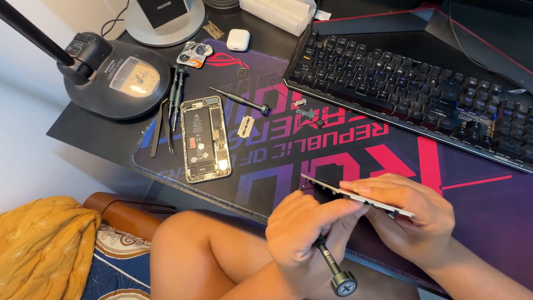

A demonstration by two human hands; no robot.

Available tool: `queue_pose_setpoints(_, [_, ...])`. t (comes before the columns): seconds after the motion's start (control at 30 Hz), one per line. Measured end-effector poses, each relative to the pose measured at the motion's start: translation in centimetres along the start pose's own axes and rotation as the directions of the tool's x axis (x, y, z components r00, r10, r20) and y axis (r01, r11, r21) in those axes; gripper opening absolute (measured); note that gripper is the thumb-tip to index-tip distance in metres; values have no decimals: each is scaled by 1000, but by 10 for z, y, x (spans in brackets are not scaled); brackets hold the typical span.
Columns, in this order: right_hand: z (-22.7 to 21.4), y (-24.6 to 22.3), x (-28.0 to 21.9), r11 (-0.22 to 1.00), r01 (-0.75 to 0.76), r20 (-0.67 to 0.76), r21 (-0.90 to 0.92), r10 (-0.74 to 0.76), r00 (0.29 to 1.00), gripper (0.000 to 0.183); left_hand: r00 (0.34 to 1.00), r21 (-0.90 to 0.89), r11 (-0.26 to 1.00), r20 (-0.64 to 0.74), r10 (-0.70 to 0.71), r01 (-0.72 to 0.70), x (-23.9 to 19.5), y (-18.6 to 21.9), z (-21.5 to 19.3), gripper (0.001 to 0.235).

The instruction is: The person uses a screwdriver to remove screws from the back of a disassembled smartphone. They then use a suction cup tool to lift and separate the screen assembly from the phone's chassis, placing the components on the desk.

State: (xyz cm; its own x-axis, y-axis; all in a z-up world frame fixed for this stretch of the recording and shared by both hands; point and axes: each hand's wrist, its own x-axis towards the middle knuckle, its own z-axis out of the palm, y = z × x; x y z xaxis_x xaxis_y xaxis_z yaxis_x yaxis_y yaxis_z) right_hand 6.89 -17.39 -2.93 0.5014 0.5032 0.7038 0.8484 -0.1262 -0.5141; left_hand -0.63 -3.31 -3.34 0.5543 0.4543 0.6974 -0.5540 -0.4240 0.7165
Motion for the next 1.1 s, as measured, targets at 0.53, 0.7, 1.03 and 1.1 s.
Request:
queue_pose_setpoints(0.53, [-2,4,-1,999,34,-3,-22,-34,999,16,993,44,998,105,45,-50,7,2,-3,5])
queue_pose_setpoints(0.7, [-3,2,0,998,31,-2,-63,-32,999,16,998,39,998,41,39,-41,5,3,1,3])
queue_pose_setpoints(1.03, [-3,4,0,999,46,4,3,-46,999,17,989,74,990,96,114,-121,10,0,-3,9])
queue_pose_setpoints(1.1, [-3,4,-1,1000,27,-2,-15,-27,1000,17,985,67,988,113,132,-140,11,0,-4,11])
